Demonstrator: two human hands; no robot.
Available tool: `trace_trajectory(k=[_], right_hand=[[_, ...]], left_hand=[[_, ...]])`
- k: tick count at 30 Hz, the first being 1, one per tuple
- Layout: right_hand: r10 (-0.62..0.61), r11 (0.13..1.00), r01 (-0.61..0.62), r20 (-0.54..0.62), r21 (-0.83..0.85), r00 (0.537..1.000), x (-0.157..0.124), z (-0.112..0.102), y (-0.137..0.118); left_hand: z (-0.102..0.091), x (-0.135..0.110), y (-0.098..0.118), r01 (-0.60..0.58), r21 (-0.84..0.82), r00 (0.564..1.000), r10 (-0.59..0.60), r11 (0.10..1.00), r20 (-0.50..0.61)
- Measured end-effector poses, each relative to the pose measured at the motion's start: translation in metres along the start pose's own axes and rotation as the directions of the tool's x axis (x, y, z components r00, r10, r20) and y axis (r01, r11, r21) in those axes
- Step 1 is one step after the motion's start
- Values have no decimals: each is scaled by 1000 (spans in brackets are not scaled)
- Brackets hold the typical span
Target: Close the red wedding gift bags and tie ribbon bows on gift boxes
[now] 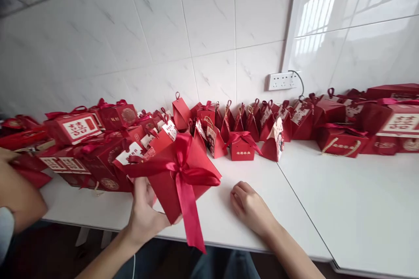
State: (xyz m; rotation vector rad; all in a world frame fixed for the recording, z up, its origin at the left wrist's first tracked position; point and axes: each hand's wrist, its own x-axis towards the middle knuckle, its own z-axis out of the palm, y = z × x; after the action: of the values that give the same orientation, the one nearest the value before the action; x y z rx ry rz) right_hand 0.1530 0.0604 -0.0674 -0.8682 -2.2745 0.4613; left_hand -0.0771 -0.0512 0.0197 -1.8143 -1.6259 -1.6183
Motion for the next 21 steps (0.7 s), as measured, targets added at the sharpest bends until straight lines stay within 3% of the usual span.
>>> trace_trajectory(k=[3, 5, 7, 11, 14, 16, 18, 21], right_hand=[[91, 994, -84, -85, 76, 992, 0, -3, 1], [210, 972, -182, -196, 149, 958, 1, -6, 2], [316, 943, -271, -277, 191, 907, 2, -12, 3], [447, 892, -382, -351, 241, 823, -3, -30, 2], [538, 837, -417, -394, 354, 745, -16, -40, -4], [592, 790, -417, -381, 449, 710, -27, -44, -11], [626, 740, -412, -320, 532, 711, -34, -44, -18], [631, 676, -397, -208, 621, 748, -37, -43, -27]], left_hand=[[34, -43, 11, 80, -6, 996, -80, 997, 30], [58, -74, 16, 200, 86, 980, -198, 976, -23], [76, -103, 21, 306, 212, 949, -316, 928, 13], [80, -133, 32, 342, 209, 901, -383, 916, 203], [61, -120, 32, 459, 45, 853, -454, 888, 258], [48, -100, 29, 570, -52, 794, -533, 820, 292], [39, -76, 26, 656, -102, 723, -584, 748, 368], [40, -42, 24, 663, -154, 699, -533, 732, 477]])
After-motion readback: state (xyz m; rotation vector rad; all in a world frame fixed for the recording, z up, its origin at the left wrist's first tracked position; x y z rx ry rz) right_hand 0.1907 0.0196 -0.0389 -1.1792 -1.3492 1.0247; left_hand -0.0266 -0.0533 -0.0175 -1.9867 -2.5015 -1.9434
